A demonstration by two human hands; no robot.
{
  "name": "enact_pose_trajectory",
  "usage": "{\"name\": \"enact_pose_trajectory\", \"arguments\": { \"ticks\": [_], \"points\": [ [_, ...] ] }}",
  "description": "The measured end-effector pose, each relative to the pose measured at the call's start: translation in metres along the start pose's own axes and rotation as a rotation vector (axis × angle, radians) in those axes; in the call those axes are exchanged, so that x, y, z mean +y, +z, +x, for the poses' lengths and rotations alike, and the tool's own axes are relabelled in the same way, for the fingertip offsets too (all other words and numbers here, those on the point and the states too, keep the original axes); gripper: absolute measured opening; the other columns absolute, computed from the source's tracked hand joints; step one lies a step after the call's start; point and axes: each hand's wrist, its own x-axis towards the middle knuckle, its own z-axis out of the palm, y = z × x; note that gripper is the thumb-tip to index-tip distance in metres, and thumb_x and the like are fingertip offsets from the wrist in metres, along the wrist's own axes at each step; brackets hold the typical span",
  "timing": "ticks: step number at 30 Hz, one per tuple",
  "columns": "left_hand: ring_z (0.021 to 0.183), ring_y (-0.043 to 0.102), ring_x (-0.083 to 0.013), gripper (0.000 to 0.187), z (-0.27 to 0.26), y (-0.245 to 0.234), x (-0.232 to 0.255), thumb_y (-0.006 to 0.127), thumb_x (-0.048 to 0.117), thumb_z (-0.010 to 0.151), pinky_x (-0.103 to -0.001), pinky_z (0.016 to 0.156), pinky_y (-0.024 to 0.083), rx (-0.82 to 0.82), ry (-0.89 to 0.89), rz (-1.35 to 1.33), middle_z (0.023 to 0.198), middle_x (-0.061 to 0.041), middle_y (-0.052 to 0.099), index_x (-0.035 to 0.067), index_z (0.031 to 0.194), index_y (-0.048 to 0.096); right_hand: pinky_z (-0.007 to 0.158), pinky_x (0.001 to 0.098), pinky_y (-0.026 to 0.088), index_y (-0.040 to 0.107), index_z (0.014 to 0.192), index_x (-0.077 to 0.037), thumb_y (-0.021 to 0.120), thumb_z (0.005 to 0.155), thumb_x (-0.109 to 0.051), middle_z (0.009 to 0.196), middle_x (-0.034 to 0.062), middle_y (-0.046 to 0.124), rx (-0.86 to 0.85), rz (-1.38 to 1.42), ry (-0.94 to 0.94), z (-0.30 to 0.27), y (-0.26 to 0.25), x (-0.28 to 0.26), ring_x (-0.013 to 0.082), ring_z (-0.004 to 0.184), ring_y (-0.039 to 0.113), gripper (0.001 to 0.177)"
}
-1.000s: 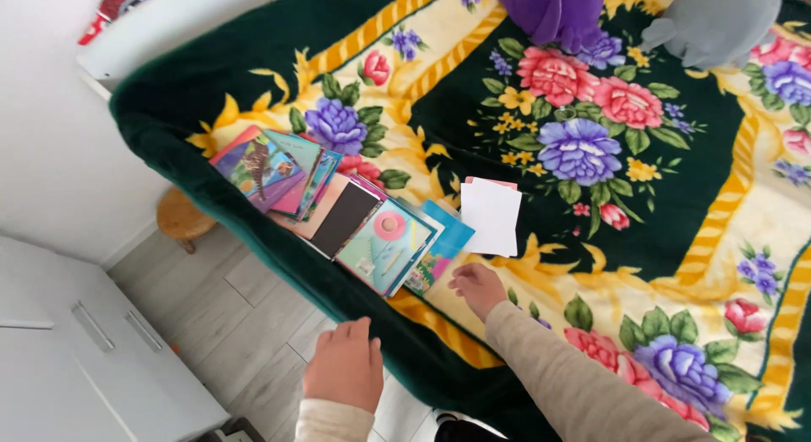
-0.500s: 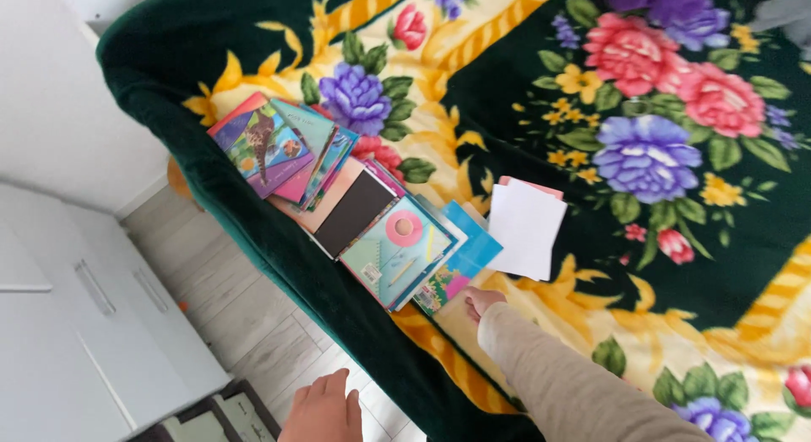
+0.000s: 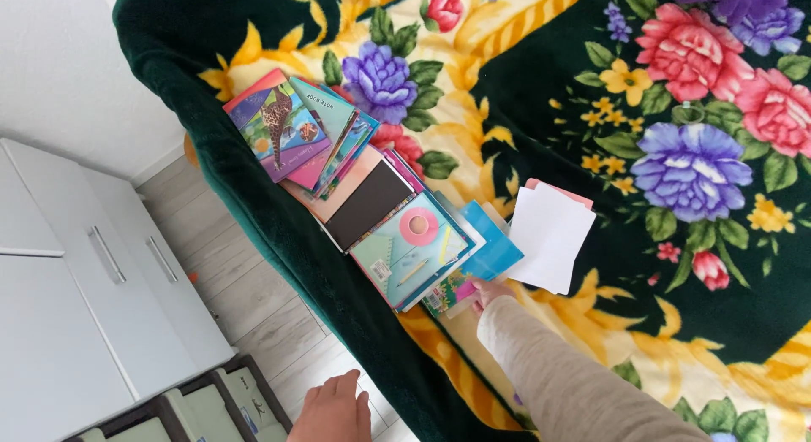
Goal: Organizing and stacking various notebooks and folders from a bed onto a nearby shelf
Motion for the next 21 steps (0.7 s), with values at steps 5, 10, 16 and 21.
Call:
{"name": "enact_pose_trajectory", "arguments": {
  "ticks": [5, 10, 16, 21],
  "points": [
    [0.15, 0.038, -0.0198, 0.047, -0.025, -0.032, 0.023, 0.043, 0.044, 0.109, -0.041, 0.125, 0.04, -0.037, -0.079, -0.023, 0.161, 0.006, 0.038, 0.032, 0.154, 0.033, 0.087, 0.034, 0.052, 0.067, 0.128, -0.004, 0.083, 0.079, -0.034, 0.123, 0.0115, 0.074, 0.067, -0.566, -0.409, 0.063, -0.017, -0.008, 0.0245, 0.106, 0.072, 0.059],
    [0.147, 0.04, -0.0189, 0.048, -0.041, -0.04, 0.036, 0.039, 0.043, 0.109, -0.038, 0.121, 0.042, 0.041, -0.011, -0.021, 0.157, 0.005, 0.044, 0.029, 0.154, 0.033, 0.074, 0.0369, 0.052, 0.082, 0.096, -0.015, 0.069, 0.078, -0.031, 0.091, 0.0084, 0.079, 0.131, -0.616, -0.678, 0.069, -0.055, -0.041, 0.0194, 0.087, 0.071, 0.028],
    [0.141, 0.043, -0.022, 0.047, -0.054, -0.042, 0.049, 0.04, 0.04, 0.108, -0.041, 0.112, 0.05, 0.177, 0.053, -0.044, 0.151, 0.003, 0.049, 0.027, 0.153, 0.036, 0.067, 0.0375, 0.043, 0.073, 0.075, -0.011, 0.069, 0.08, -0.031, 0.068, 0.0045, 0.063, 0.176, -0.461, -0.922, 0.006, -0.097, -0.091, 0.0143, 0.071, 0.053, 0.022],
    [0.133, 0.05, -0.0231, 0.049, -0.071, -0.044, 0.064, 0.041, 0.048, 0.106, -0.044, 0.102, 0.056, 0.324, 0.069, -0.124, 0.142, 0.002, 0.058, 0.028, 0.15, 0.041, 0.06, 0.0326, 0.032, 0.04, 0.06, -0.015, 0.071, 0.083, -0.018, 0.063, -0.0015, 0.037, 0.062, -0.211, -0.968, -0.107, -0.096, -0.121, 0.0122, 0.065, 0.033, 0.039]
  ]
}}
